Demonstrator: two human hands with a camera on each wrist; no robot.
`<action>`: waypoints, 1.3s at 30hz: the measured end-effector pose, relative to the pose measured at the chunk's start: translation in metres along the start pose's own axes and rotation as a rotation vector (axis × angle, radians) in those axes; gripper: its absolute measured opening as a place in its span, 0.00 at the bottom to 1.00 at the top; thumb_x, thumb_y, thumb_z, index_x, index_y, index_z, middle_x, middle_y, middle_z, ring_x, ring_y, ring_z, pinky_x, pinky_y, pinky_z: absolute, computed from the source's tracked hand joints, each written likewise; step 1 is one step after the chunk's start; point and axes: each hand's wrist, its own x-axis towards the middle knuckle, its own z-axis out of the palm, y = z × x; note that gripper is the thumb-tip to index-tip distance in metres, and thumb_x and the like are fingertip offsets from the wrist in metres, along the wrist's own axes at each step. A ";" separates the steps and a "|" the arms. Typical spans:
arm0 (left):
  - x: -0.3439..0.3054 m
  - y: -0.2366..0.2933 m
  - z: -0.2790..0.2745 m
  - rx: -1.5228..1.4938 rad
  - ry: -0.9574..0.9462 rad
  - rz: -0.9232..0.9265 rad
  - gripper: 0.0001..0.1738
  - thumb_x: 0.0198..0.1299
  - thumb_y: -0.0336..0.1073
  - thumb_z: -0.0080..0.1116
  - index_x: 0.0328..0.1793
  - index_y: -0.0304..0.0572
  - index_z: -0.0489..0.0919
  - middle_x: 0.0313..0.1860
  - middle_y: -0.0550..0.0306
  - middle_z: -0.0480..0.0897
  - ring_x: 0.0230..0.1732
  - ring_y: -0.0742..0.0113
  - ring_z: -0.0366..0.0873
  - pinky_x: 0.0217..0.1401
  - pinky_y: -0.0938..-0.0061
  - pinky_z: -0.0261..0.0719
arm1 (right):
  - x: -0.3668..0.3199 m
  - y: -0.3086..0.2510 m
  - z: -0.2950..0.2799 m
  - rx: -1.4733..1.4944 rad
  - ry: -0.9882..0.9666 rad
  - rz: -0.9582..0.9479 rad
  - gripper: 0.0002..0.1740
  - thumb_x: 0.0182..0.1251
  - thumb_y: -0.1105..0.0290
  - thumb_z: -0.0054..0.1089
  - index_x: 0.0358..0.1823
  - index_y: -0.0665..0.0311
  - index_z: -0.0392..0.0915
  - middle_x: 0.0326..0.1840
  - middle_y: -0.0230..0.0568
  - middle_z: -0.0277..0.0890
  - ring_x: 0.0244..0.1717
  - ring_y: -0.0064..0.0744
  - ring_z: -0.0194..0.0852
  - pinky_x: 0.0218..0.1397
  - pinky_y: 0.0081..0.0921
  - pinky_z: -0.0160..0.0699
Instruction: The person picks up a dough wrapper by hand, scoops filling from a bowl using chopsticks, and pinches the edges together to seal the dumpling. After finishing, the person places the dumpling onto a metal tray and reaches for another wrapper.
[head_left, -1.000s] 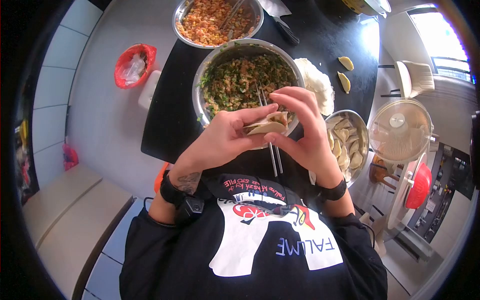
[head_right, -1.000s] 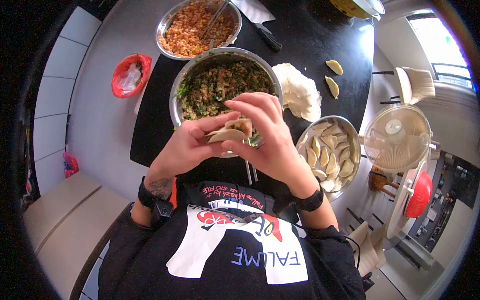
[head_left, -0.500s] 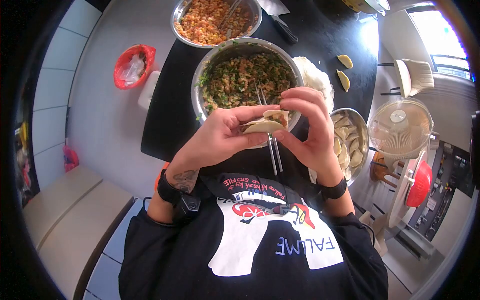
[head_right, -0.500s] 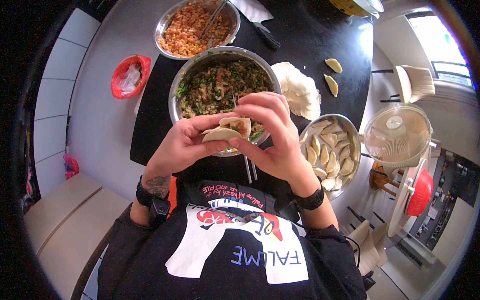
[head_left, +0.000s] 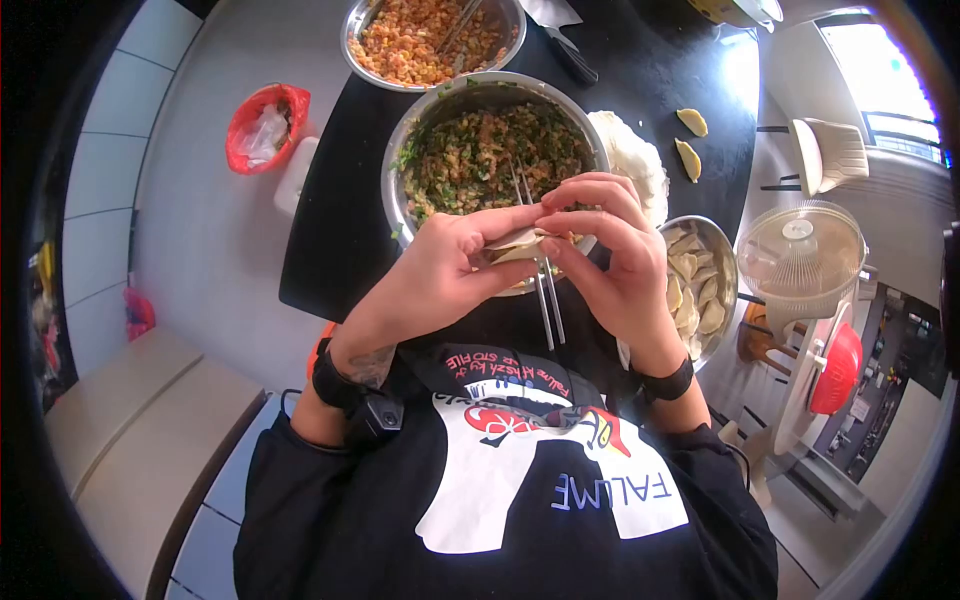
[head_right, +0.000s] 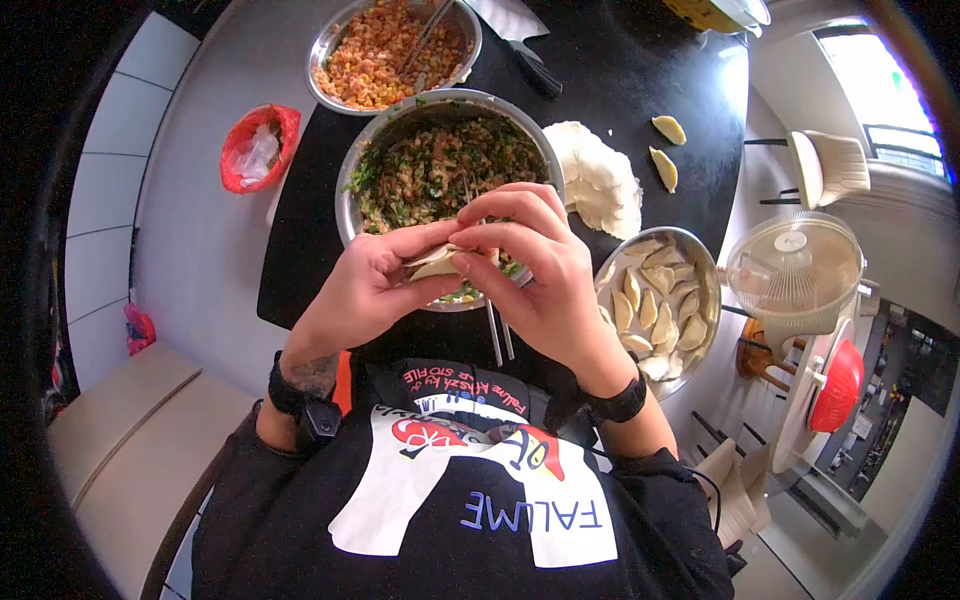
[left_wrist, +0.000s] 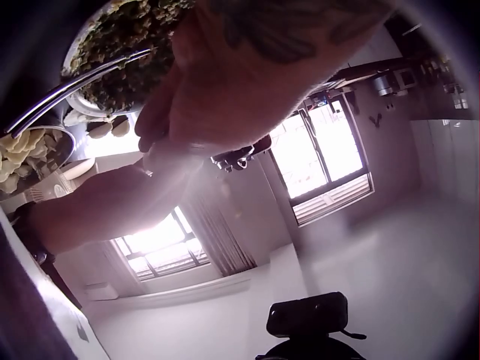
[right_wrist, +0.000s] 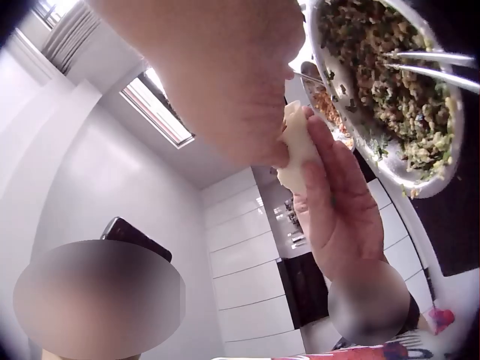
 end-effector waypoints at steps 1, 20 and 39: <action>0.000 -0.001 0.000 0.036 0.008 0.016 0.24 0.61 0.26 0.58 0.64 0.29 0.70 0.48 0.53 0.82 0.47 0.75 0.78 0.50 0.79 0.78 | 0.000 0.000 0.000 -0.003 0.001 -0.002 0.10 0.50 0.77 0.67 0.36 0.64 0.80 0.42 0.39 0.77 0.48 0.41 0.73 0.50 0.33 0.73; 0.002 0.002 0.001 0.247 -0.021 0.130 0.31 0.57 0.26 0.60 0.68 0.34 0.67 0.48 0.48 0.83 0.49 0.70 0.81 0.51 0.74 0.79 | 0.000 -0.004 -0.003 -0.079 -0.012 -0.096 0.19 0.41 0.72 0.74 0.40 0.57 0.84 0.47 0.35 0.78 0.59 0.46 0.66 0.61 0.41 0.65; -0.003 0.009 0.000 -0.039 -0.027 0.036 0.27 0.57 0.20 0.58 0.65 0.33 0.70 0.58 0.53 0.77 0.58 0.68 0.75 0.61 0.75 0.73 | -0.005 0.008 -0.016 -0.015 0.049 -0.033 0.24 0.40 0.70 0.75 0.44 0.60 0.81 0.49 0.39 0.76 0.56 0.43 0.69 0.58 0.36 0.69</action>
